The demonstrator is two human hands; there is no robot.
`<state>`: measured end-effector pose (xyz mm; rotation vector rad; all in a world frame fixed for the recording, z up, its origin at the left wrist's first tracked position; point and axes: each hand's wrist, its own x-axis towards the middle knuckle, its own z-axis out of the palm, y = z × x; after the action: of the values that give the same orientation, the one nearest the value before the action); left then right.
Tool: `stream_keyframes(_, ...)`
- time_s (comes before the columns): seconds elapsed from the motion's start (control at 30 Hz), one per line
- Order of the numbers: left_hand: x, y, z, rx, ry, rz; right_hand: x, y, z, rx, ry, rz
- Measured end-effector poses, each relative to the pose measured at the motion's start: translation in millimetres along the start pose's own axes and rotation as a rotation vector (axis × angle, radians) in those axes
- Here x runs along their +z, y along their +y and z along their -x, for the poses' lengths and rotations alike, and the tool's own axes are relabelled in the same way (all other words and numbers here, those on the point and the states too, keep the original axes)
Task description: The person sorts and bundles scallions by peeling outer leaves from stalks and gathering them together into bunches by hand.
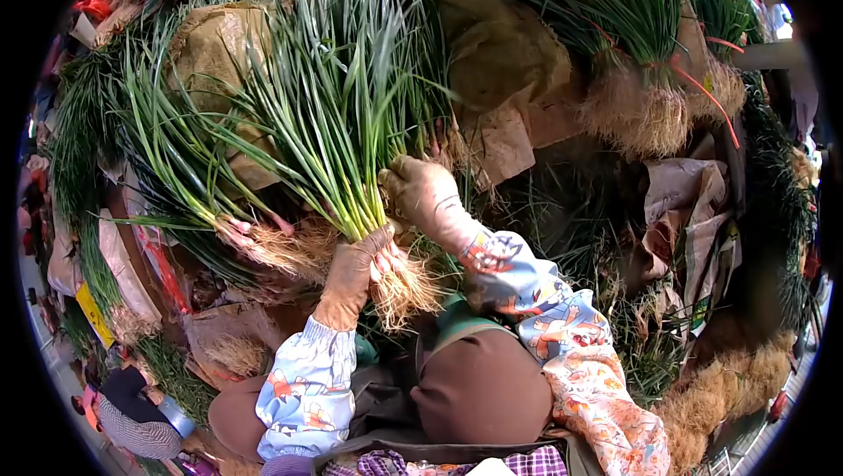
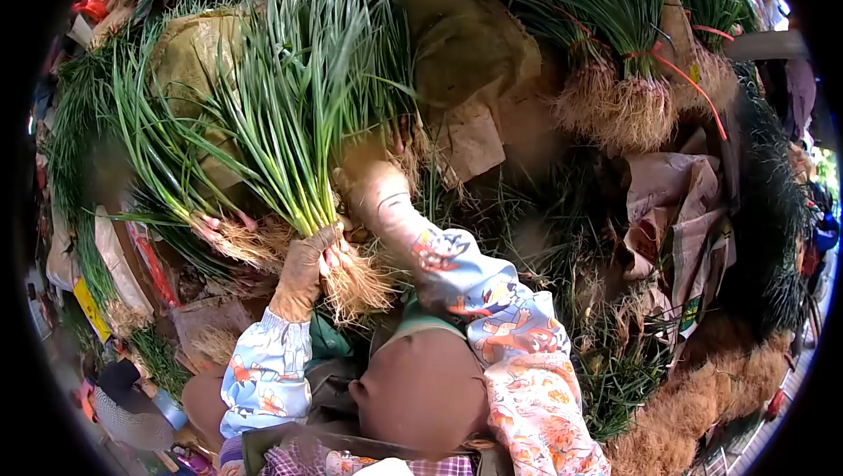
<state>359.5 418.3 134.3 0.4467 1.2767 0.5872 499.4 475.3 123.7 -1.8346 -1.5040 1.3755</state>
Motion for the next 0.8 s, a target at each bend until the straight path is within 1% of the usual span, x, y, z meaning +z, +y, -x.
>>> stream_keyframes(0.03, -1, 0, -1, 0.002, 0.012, 0.016, 16, 23, -6, -0.163, 0.071, 0.418)
stream_keyframes(0.07, 1, -2, 1, 0.078, 0.003, 0.017, 26, 48, -16, -0.163, 0.07, 0.42)
stream_keyframes(0.1, 2, -7, -2, 0.172, -0.002, 0.079, 30, 75, -27, -0.044, 0.127, 0.09)
stream_keyframes(0.13, 6, 5, 5, 0.152, -0.091, 0.161, 28, 100, -34, 0.08, 0.185, -0.24)
stream_keyframes(0.17, 9, 19, 15, 0.134, -0.178, 0.242, 16, 117, -32, 0.148, 0.131, -0.15)
stream_keyframes(0.2, 8, 22, 19, 0.179, -0.197, 0.21, 4, 134, -29, 0.21, 0.072, -0.057)
stream_keyframes(0.23, 4, 18, 16, 0.207, -0.256, 0.317, -11, 136, -18, 0.101, -0.172, 0.078)
stream_keyframes(0.27, -6, 13, 13, 0.174, -0.294, 0.361, -26, 138, -7, -0.04, -0.397, 0.183)
stream_keyframes(0.3, -13, 9, 11, 0.135, -0.342, 0.41, -28, 126, 5, -0.114, -0.684, 0.317)
stream_keyframes(0.33, -7, 10, 11, 0.101, -0.472, 0.608, -30, 100, 23, -0.068, -0.828, 0.219)
stream_keyframes(0.37, -7, 11, 10, 0.097, -0.503, 0.584, -37, 73, 31, 0.042, -0.799, -0.04)
stream_keyframes(0.4, -5, 8, 10, 0.081, -0.503, 0.605, -41, 48, 28, 0.139, -0.695, -0.36)
stream_keyframes(0.43, -3, 6, 9, 0.068, -0.501, 0.622, -32, 38, 17, 0.128, -0.594, -0.674)
stream_keyframes(0.47, -4, 4, 8, 0.056, -0.495, 0.623, -21, 38, 0, -0.104, -0.519, -0.72)
stream_keyframes(0.5, -6, 4, 8, 0.057, -0.489, 0.615, -21, 24, -13, -0.041, -0.64, -0.979)
stream_keyframes(0.53, -7, 5, 8, 0.038, -0.477, 0.629, 0, 22, -21, -0.419, -0.379, -0.768)
stream_keyframes(0.57, -9, 5, 8, 0.018, -0.469, 0.645, 9, 25, -24, -0.438, -0.311, -0.694)
stream_keyframes(0.6, -12, 5, 7, 0.029, -0.412, 0.6, 15, 22, -25, -0.453, -0.243, -0.617)
stream_keyframes(0.63, -12, 2, 6, 0.027, -0.415, 0.6, 18, 22, -22, -0.441, -0.211, -0.672)
stream_keyframes(0.67, -10, -1, 5, 0.039, -0.353, 0.589, 21, 22, -19, -0.431, -0.178, -0.725)
stream_keyframes(0.7, -8, -2, 5, 0.049, -0.291, 0.577, 19, 16, -17, -0.209, -0.137, -0.616)
stream_keyframes(0.73, -16, -9, 0, 0.009, -0.228, 0.526, 16, 11, -15, 0.014, -0.12, -0.518)
stream_keyframes(0.77, -20, -10, -4, 0.042, -0.2, 0.432, 25, 24, -14, -0.207, 0.075, -0.183)
stream_keyframes(0.8, -18, -10, -4, 0.099, -0.145, 0.414, 18, 22, -10, -0.231, 0.164, 0.035)
